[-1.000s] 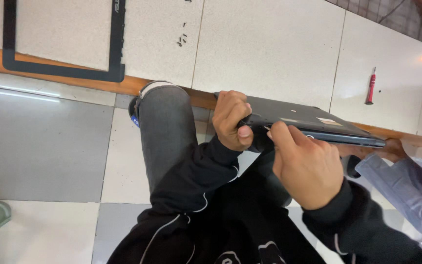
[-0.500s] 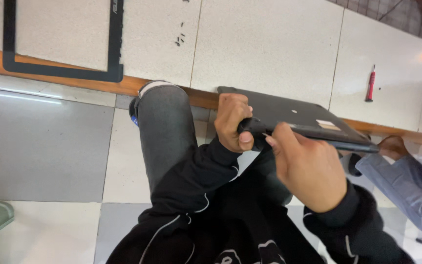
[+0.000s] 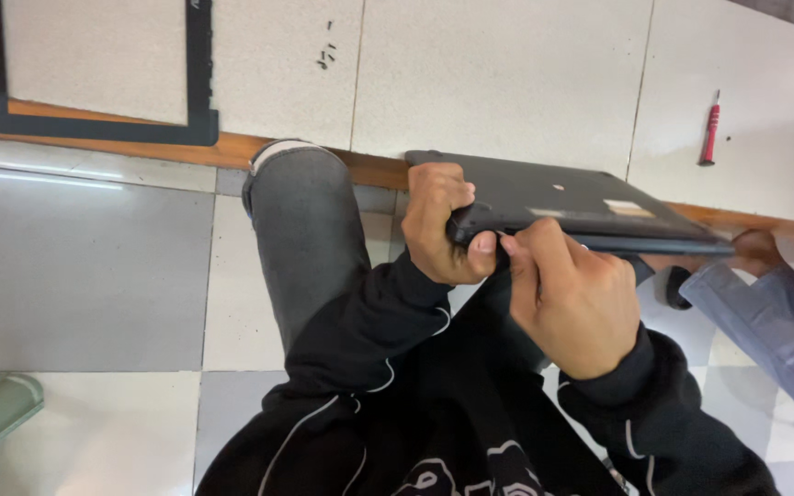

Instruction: The person disassembles a laptop by removing the screen bezel and unscrewing the back cover. They use a screwdriver to remove screws from the bottom and sides of the laptop, then detach the screen frame and set it aside.

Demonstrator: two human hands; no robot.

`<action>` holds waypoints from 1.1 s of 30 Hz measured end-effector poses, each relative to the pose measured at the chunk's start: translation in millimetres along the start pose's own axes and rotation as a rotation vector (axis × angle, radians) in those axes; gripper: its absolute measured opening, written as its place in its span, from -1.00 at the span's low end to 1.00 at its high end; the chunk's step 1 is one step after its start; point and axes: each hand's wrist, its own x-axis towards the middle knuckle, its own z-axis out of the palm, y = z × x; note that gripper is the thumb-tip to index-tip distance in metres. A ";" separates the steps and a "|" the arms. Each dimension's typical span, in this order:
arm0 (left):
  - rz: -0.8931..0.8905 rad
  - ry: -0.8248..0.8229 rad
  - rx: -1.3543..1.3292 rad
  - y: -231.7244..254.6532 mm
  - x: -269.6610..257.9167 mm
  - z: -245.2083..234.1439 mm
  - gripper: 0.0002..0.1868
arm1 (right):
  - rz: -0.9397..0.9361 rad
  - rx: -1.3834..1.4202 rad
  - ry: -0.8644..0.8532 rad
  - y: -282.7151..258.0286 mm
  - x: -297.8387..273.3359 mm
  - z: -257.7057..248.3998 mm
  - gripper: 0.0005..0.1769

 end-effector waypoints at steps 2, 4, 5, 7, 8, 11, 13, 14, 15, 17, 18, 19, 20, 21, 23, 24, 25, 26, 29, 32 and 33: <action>-0.004 -0.014 0.005 2.9 0.2 -1.1 -0.50 | 0.022 0.001 0.000 -0.7 -3.2 1.4 -0.84; -0.005 -0.021 0.019 2.8 1.1 -0.8 -0.49 | 0.033 0.005 0.000 1.3 -2.3 0.4 -0.85; -0.002 -0.017 0.016 1.8 0.7 -0.1 -0.50 | 0.030 0.014 -0.037 3.4 -1.2 -1.2 -0.84; -0.002 -0.020 0.021 -2.0 -1.5 -1.9 -0.51 | 0.029 0.035 -0.080 4.4 4.7 -8.6 -0.83; 0.021 -0.006 0.001 -4.5 -2.7 -1.0 -0.45 | 0.024 0.003 -0.237 4.9 9.8 -16.2 -0.79; 0.063 0.000 -0.025 -8.1 -3.4 0.2 -0.38 | -0.008 -0.162 -0.411 -2.0 18.2 -34.0 -0.76; 0.068 -0.002 -0.009 -8.7 -3.9 -1.5 -0.35 | -0.051 -0.287 -0.444 -6.3 13.5 -47.0 -0.78; 0.047 0.009 -0.023 -10.2 -3.2 -3.4 -0.35 | -0.029 -0.308 -0.474 -6.7 8.5 -54.4 -0.80; 0.026 0.019 -0.038 -12.0 -2.8 -5.4 -0.35 | -0.007 -0.329 -0.503 -6.9 3.5 -61.6 -0.83; 0.030 0.020 -0.031 -13.2 0.5 -9.2 -0.34 | -0.019 -0.247 -0.458 -1.0 -2.4 -59.8 -0.80; 0.030 0.004 -0.052 -12.0 -0.3 -9.2 -0.34 | 0.004 -0.170 -0.412 1.4 -9.2 -60.2 -0.77; 0.023 0.002 -0.055 -11.7 -0.6 -9.7 -0.34 | 0.008 -0.171 -0.419 -0.3 -3.1 -55.4 -0.77; 0.027 -0.002 -0.057 -11.1 -0.5 -9.8 -0.34 | -0.035 -0.075 -0.397 -1.4 3.4 -51.1 -0.79; 0.032 -0.007 -0.060 -9.9 0.3 -10.4 -0.33 | -0.078 0.021 -0.375 -3.1 10.0 -47.4 -0.81; 0.040 0.011 -0.058 -12.7 -3.3 -9.4 -0.33 | -0.061 0.028 -0.416 -3.8 15.5 -40.1 -0.82; 0.035 0.023 -0.065 -13.8 -5.9 -8.2 -0.33 | -0.029 0.032 -0.466 -4.2 17.7 -36.9 -0.82; 0.039 0.026 -0.064 -15.4 -4.3 -7.7 -0.33 | -0.033 0.031 -0.464 -3.1 21.4 -34.9 -0.82; 0.029 0.028 -0.061 -14.8 -5.2 -7.9 -0.31 | -0.050 0.022 -0.482 -2.3 23.1 -33.4 -0.81; 0.023 0.026 -0.059 -15.7 -6.9 -8.7 -0.31 | -0.075 -0.023 -0.510 -2.8 27.2 -32.7 -0.83; 0.032 0.022 -0.063 -13.6 -5.9 -9.3 -0.33 | -0.078 -0.155 -0.572 -8.8 34.1 -37.4 -0.84; 0.041 0.024 -0.066 -12.6 -4.8 -9.1 -0.34 | -0.078 -0.253 -0.620 -11.2 37.3 -39.4 -0.83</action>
